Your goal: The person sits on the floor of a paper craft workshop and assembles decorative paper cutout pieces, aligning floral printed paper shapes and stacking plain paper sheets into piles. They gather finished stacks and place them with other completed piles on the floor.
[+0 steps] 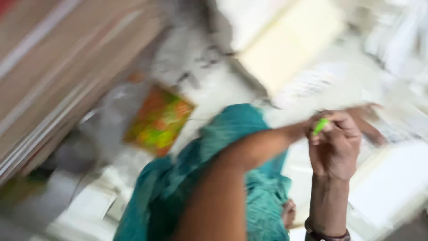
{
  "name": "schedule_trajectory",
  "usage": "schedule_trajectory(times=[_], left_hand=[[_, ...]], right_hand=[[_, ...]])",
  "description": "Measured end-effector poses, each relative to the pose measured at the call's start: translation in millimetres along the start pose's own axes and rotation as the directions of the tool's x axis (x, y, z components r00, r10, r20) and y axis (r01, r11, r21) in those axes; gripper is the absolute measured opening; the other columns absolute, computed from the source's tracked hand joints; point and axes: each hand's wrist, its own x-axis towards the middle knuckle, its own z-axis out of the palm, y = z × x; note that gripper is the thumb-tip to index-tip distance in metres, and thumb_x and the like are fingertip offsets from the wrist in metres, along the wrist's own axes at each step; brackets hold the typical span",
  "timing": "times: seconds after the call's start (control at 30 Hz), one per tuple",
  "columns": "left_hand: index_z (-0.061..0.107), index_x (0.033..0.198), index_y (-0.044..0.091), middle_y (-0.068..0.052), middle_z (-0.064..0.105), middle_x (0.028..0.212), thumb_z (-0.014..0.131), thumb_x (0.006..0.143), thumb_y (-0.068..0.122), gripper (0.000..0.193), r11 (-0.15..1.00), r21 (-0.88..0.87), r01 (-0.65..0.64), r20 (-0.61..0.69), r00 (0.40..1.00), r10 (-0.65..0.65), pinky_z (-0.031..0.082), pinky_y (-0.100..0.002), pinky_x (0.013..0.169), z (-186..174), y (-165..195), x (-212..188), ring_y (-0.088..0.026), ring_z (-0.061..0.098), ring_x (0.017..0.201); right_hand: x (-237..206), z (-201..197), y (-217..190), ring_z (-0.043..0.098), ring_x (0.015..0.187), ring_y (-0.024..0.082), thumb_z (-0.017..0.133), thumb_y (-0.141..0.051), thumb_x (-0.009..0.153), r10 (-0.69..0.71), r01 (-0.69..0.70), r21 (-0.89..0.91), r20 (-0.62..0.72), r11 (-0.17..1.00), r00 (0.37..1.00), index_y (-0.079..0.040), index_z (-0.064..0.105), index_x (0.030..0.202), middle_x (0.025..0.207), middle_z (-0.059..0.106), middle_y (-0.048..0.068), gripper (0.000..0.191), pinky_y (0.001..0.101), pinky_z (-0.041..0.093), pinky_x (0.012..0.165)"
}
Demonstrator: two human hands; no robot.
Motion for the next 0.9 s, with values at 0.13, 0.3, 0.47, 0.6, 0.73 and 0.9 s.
schedule_trajectory(times=[0.13,0.3,0.47,0.6,0.73,0.9], left_hand=[[0.034,0.148,0.003,-0.027,0.069,0.118,0.082,0.078,0.007,0.085,0.521,-0.812,0.263,0.243,0.964,-0.108,0.059,-0.048,0.096,-14,-16,10,-0.034,0.072,0.105],[0.038,0.156,0.004,-0.013,0.068,0.127,0.082,0.077,0.001,0.091,0.607,-0.730,0.315,0.291,0.946,-0.142,0.056,-0.037,0.098,-34,-21,-17,-0.020,0.070,0.109],[0.045,0.153,-0.001,-0.011,0.068,0.129,0.083,0.079,0.008,0.083,0.497,-0.722,0.481,0.450,0.872,-0.190,0.055,-0.035,0.096,-21,-37,-40,-0.018,0.069,0.108],[0.046,0.150,0.003,-0.005,0.070,0.127,0.081,0.077,0.006,0.081,0.544,-0.672,0.503,0.484,0.854,-0.192,0.055,-0.029,0.097,-10,-60,-49,-0.012,0.069,0.110],[0.050,0.148,-0.002,-0.007,0.072,0.119,0.080,0.081,0.007,0.074,0.577,-0.615,0.538,0.445,0.840,-0.310,0.056,-0.031,0.090,-15,-75,-50,-0.015,0.070,0.103],[0.047,0.150,0.003,-0.007,0.072,0.118,0.080,0.077,0.004,0.080,0.604,-0.586,0.541,0.476,0.832,-0.284,0.056,-0.032,0.087,-12,-63,-49,-0.015,0.069,0.101]], right_hand=[[-45,-95,-50,0.055,0.069,0.009,0.065,0.004,0.102,-0.276,0.222,-0.176,-0.404,0.959,0.872,-0.001,0.067,0.105,0.088,0.066,0.006,0.006,0.0233,0.046,0.067],[-68,-194,-22,0.059,0.066,0.007,0.070,-0.002,0.094,-0.330,-0.091,-0.488,-0.704,0.868,0.629,-0.003,0.071,0.098,0.083,0.068,0.001,0.004,0.0211,0.048,0.061],[-60,-227,17,0.064,0.068,0.009,0.069,0.001,0.090,-0.292,-0.093,-0.456,-0.700,0.885,0.652,-0.002,0.070,0.096,0.082,0.069,0.001,0.007,0.0224,0.050,0.061],[-54,-231,26,0.064,0.067,0.010,0.068,0.001,0.088,-0.288,-0.089,-0.443,-0.710,0.892,0.642,-0.001,0.071,0.095,0.080,0.070,0.004,0.008,0.0236,0.053,0.061],[-60,-226,28,0.063,0.066,0.009,0.070,0.000,0.087,-0.296,-0.127,-0.473,-0.715,0.872,0.633,0.001,0.074,0.092,0.077,0.071,0.004,0.007,0.0234,0.050,0.061],[-62,-220,25,0.056,0.062,0.009,0.076,-0.006,0.087,-0.544,-0.354,-0.682,-0.728,0.640,0.418,0.001,0.077,0.092,0.069,0.068,0.004,0.009,0.0247,0.046,0.058]])
